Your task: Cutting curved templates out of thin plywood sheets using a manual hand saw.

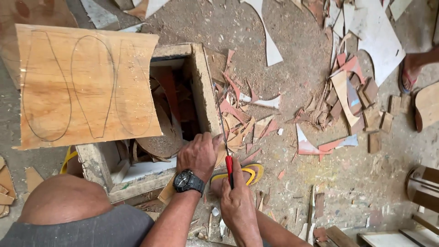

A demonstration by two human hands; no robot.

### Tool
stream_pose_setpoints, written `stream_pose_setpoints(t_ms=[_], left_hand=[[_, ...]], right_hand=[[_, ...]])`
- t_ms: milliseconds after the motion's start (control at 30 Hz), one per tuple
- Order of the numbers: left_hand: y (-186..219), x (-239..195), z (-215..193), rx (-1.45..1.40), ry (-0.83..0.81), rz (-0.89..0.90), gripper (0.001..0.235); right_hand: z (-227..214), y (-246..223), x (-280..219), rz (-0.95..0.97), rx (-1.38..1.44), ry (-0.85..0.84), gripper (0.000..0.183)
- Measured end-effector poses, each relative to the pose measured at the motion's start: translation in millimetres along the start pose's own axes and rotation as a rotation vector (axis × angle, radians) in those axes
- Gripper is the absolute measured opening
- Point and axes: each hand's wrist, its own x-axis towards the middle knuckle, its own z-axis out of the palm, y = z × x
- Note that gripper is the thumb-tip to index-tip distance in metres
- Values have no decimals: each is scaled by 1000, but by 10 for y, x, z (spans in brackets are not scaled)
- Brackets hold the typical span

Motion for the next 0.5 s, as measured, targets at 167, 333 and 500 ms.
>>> stream_pose_setpoints(t_ms=[167,333,500], left_hand=[[6,-6,37,-26,29,3,46],[8,16,10,-57,-61,-28,46],[58,-67,-40,-52,-27,-24,42]], right_hand=[[-11,134,-42,-91,-2,34,68],[113,-11,-11,64,-21,-6,68],[20,356,175,-259,85,69,63]])
